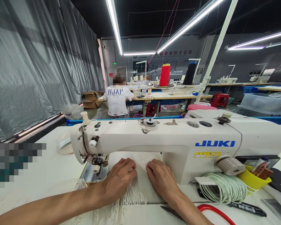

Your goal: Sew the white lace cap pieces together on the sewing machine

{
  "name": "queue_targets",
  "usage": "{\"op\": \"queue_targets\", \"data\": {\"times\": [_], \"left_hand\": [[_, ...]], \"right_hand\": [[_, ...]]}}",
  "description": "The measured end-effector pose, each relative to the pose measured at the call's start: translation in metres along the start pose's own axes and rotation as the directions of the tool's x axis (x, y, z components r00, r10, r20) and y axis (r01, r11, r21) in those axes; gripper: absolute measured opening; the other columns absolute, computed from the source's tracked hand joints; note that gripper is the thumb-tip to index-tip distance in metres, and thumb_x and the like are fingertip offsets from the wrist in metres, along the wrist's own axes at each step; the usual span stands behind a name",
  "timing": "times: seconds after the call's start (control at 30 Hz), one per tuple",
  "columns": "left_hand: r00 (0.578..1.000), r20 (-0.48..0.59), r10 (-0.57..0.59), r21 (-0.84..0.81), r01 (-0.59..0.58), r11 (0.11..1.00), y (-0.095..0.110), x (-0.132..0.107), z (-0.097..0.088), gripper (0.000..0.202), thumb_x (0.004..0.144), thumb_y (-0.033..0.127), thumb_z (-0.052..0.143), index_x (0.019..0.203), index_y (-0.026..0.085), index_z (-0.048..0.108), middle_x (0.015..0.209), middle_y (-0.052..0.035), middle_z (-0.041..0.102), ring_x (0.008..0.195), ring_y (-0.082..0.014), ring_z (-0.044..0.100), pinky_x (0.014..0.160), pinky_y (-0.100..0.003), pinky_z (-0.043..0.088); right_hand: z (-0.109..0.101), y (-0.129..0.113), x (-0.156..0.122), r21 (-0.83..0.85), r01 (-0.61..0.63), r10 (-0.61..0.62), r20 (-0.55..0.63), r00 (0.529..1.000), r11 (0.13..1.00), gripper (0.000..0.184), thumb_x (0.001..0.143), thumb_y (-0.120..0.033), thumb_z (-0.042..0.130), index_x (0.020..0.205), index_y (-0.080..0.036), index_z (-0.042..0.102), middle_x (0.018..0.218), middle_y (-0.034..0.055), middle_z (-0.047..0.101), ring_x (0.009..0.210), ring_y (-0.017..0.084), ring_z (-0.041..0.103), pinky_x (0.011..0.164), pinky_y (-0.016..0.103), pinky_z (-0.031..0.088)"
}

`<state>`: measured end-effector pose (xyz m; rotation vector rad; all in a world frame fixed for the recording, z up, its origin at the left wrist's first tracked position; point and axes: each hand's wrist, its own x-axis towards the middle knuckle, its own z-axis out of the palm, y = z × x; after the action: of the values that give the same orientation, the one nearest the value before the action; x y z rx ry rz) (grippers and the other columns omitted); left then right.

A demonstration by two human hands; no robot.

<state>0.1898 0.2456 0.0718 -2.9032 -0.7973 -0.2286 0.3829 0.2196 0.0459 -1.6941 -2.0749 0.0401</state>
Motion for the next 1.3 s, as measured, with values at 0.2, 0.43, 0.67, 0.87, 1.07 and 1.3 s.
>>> {"op": "queue_targets", "data": {"times": [0.2, 0.43, 0.67, 0.87, 1.07, 1.3], "left_hand": [[0.998, 0.056, -0.022, -0.058, 0.025, 0.998, 0.002, 0.012, 0.003, 0.037, 0.067, -0.004, 0.043, 0.097, 0.015, 0.051, 0.106, -0.0072, 0.053, 0.094, -0.0199, 0.05, 0.088, -0.034, 0.04], [0.997, 0.072, 0.035, -0.043, -0.032, 0.999, -0.006, 0.012, 0.015, 0.041, 0.064, 0.001, 0.048, 0.102, 0.017, 0.047, 0.101, -0.0052, 0.055, 0.094, -0.0208, 0.05, 0.087, -0.033, 0.04], [0.999, 0.047, -0.008, -0.036, 0.01, 0.999, -0.005, 0.007, 0.015, 0.032, 0.068, -0.001, 0.044, 0.095, 0.016, 0.05, 0.105, -0.0061, 0.054, 0.095, -0.02, 0.05, 0.087, -0.032, 0.04], [0.994, -0.064, 0.083, -0.05, -0.087, 0.995, -0.009, 0.008, 0.015, 0.033, 0.076, 0.002, 0.045, 0.104, 0.018, 0.045, 0.102, -0.0041, 0.055, 0.093, -0.0186, 0.05, 0.083, -0.032, 0.038], [0.996, 0.018, 0.086, 0.093, -0.087, 0.992, -0.014, 0.008, 0.019, 0.014, 0.076, 0.003, 0.05, 0.08, 0.016, 0.05, 0.085, -0.0038, 0.055, 0.082, -0.0187, 0.05, 0.075, -0.031, 0.038], [0.996, 0.023, 0.088, 0.112, -0.09, 0.99, -0.014, 0.007, 0.012, 0.013, 0.077, 0.002, 0.049, 0.08, 0.014, 0.052, 0.083, -0.0054, 0.055, 0.076, -0.0189, 0.052, 0.069, -0.031, 0.038]], "right_hand": [[-0.004, 0.001, 0.003, 0.046, -0.022, 0.021, 0.029, 0.999, 0.999, 0.027, 0.083, -0.021, 0.036, 0.062, -0.02, 0.054, 0.068, 0.0034, 0.06, 0.061, 0.016, 0.056, 0.057, 0.026, 0.04], [-0.004, -0.003, -0.001, 0.03, -0.048, 0.046, 0.061, 0.997, 0.998, 0.012, 0.081, -0.026, 0.048, 0.076, -0.021, 0.058, 0.08, 0.0027, 0.061, 0.074, 0.018, 0.059, 0.064, 0.028, 0.043], [0.003, -0.011, -0.003, -0.002, -0.07, 0.07, 0.041, 0.997, 0.998, 0.009, 0.082, -0.028, 0.053, 0.086, -0.024, 0.06, 0.08, 0.0016, 0.061, 0.072, 0.019, 0.06, 0.063, 0.029, 0.041], [0.007, -0.009, -0.002, 0.002, -0.021, 0.021, 0.017, 1.0, 1.0, 0.02, 0.087, -0.021, 0.041, 0.073, -0.021, 0.055, 0.074, 0.0018, 0.061, 0.071, 0.019, 0.059, 0.062, 0.029, 0.039], [0.005, -0.004, -0.002, 0.045, 0.019, -0.018, -0.009, 1.0, 0.999, 0.022, 0.089, -0.021, 0.035, 0.075, -0.022, 0.053, 0.074, 0.0025, 0.061, 0.068, 0.018, 0.058, 0.062, 0.029, 0.041], [0.005, -0.001, -0.001, 0.084, 0.045, -0.04, -0.054, 0.998, 0.995, 0.023, 0.089, -0.021, 0.032, 0.071, -0.022, 0.047, 0.069, 0.0021, 0.056, 0.062, 0.017, 0.053, 0.06, 0.029, 0.041]]}}
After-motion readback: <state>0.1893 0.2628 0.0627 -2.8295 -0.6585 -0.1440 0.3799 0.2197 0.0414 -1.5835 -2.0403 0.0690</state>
